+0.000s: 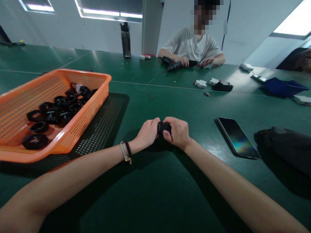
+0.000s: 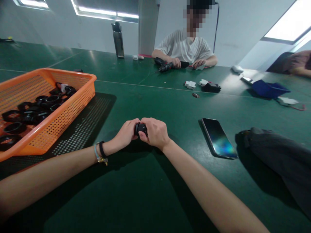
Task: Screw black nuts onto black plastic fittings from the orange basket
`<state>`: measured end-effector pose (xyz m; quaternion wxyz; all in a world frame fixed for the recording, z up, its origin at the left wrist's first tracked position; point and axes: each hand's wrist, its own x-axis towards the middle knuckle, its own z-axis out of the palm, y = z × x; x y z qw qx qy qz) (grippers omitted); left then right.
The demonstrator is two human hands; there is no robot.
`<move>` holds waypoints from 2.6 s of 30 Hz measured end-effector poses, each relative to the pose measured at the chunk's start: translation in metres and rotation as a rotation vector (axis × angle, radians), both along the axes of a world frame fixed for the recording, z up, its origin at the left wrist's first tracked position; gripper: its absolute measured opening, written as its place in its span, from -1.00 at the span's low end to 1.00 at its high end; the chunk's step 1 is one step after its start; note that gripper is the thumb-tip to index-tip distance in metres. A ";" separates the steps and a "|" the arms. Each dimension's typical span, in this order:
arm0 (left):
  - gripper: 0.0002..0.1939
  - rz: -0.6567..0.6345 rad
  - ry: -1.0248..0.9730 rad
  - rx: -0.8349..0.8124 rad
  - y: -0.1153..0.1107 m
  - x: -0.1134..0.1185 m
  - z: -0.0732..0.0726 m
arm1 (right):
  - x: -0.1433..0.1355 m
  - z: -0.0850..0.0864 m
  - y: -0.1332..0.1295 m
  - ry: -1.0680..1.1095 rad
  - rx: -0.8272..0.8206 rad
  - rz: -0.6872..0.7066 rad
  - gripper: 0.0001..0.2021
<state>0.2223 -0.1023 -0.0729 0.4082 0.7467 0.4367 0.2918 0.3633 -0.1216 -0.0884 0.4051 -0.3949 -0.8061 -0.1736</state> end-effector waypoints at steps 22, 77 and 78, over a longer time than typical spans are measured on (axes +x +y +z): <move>-0.81 -0.052 0.571 0.533 0.002 -0.009 0.005 | -0.035 -0.001 -0.019 0.402 -0.288 -0.265 -0.68; -0.83 0.025 0.354 0.541 0.006 -0.006 -0.016 | -0.022 0.000 -0.009 0.181 -0.102 -0.139 -0.67; -0.82 0.029 0.355 0.551 0.006 -0.006 -0.017 | -0.024 0.000 -0.010 0.213 -0.127 -0.148 -0.68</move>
